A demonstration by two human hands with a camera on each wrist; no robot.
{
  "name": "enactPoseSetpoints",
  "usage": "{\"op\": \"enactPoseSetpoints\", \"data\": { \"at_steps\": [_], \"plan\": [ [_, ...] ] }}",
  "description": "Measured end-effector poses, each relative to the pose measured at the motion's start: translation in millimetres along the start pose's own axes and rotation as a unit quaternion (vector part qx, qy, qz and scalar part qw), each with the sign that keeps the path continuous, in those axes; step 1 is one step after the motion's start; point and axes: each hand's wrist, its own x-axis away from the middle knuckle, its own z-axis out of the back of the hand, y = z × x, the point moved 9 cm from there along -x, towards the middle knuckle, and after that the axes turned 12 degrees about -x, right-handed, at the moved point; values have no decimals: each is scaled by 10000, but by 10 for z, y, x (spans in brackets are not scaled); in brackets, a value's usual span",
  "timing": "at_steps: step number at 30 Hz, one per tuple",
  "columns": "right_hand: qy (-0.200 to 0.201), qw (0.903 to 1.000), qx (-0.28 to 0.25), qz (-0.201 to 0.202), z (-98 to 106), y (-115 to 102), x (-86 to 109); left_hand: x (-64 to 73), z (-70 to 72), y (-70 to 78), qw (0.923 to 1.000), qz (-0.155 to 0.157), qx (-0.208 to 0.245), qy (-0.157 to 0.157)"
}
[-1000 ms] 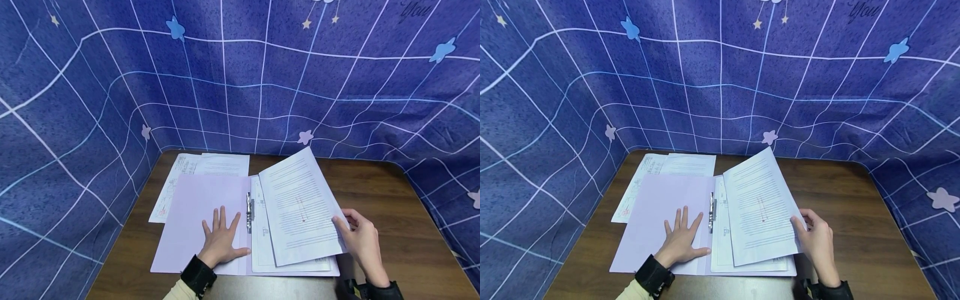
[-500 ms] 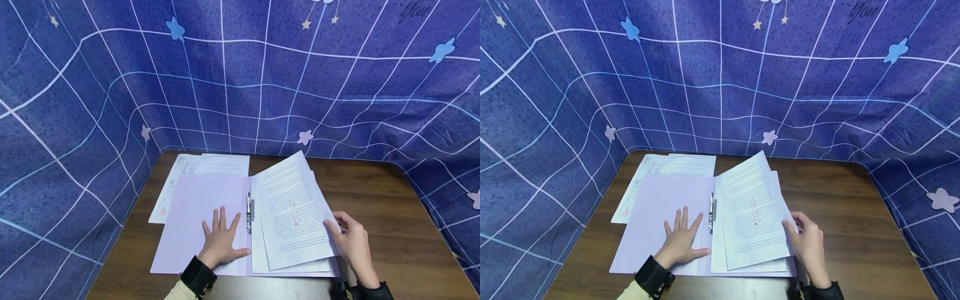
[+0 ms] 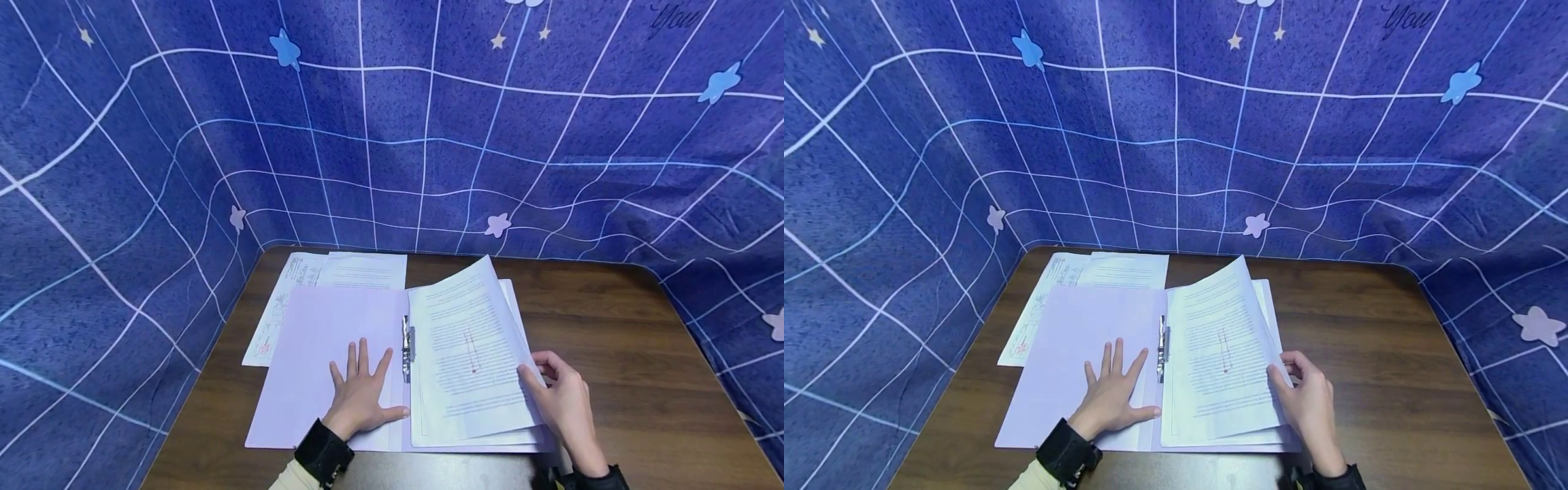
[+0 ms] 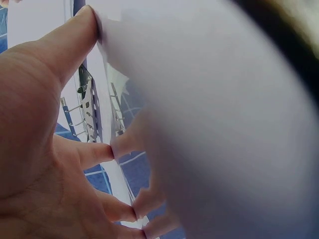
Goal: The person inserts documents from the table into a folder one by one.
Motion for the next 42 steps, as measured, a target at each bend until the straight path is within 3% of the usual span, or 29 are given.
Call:
{"op": "enactPoseSetpoints", "data": {
  "at_steps": [9, 17, 38, 42],
  "plan": [
    [31, 9999, -50, -118, -42, 44, 42, -5, 5, -1, 10000, 14, -7, 5],
    [-171, 9993, -132, -313, -62, 46, 66, 14, 20, 14, 10000, -37, 5, 41],
    [-174, 9991, 226, -298, -35, 34, 80, 25, 37, 21, 9999, -50, 54, 100],
    [-233, 9984, 256, -446, -56, 64, 80, 23, 32, 20, 9999, -39, 33, 88]
  ]
}}
